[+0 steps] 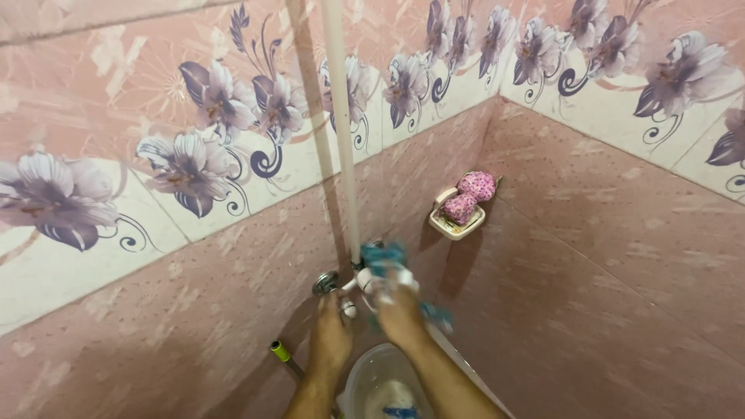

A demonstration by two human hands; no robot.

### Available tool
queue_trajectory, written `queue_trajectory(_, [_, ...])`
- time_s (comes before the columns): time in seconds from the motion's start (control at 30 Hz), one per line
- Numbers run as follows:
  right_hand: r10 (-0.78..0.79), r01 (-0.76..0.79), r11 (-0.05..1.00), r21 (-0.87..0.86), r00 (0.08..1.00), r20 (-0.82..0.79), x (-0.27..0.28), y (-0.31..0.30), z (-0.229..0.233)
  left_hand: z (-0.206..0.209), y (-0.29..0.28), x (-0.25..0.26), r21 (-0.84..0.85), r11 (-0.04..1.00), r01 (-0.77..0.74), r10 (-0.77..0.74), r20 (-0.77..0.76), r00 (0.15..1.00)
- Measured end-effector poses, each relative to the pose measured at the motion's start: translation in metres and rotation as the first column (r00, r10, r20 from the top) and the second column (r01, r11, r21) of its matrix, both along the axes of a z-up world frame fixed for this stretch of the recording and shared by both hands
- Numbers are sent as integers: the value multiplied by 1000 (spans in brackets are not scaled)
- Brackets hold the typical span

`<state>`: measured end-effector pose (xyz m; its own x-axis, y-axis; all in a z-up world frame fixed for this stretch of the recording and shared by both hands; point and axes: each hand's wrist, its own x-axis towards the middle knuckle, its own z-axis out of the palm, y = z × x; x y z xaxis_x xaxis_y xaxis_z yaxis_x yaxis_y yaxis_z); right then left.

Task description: Cleaning and scrubbing bathroom pipes and wall-mounted fixtures with a cleaning cloth.

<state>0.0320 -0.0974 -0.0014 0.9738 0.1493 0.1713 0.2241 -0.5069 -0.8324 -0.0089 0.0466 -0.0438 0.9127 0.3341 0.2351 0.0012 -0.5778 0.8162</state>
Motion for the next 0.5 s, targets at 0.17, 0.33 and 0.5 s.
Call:
queue_trajectory(0.17, [111, -39, 930, -367, 978, 177, 16, 0, -29, 3, 3, 1, -91, 996, 1, -4, -33, 999])
queue_trajectory(0.33, [117, -115, 984, -139, 993, 4, 44, -12, 4, -10, 20, 16, -97, 995, 32, -29, 26, 999])
queue_trajectory(0.5, [62, -88, 979, -184, 988, -143, 60, 45, -20, 18, 21, 45, -50, 998, 41, -28, 241, 970])
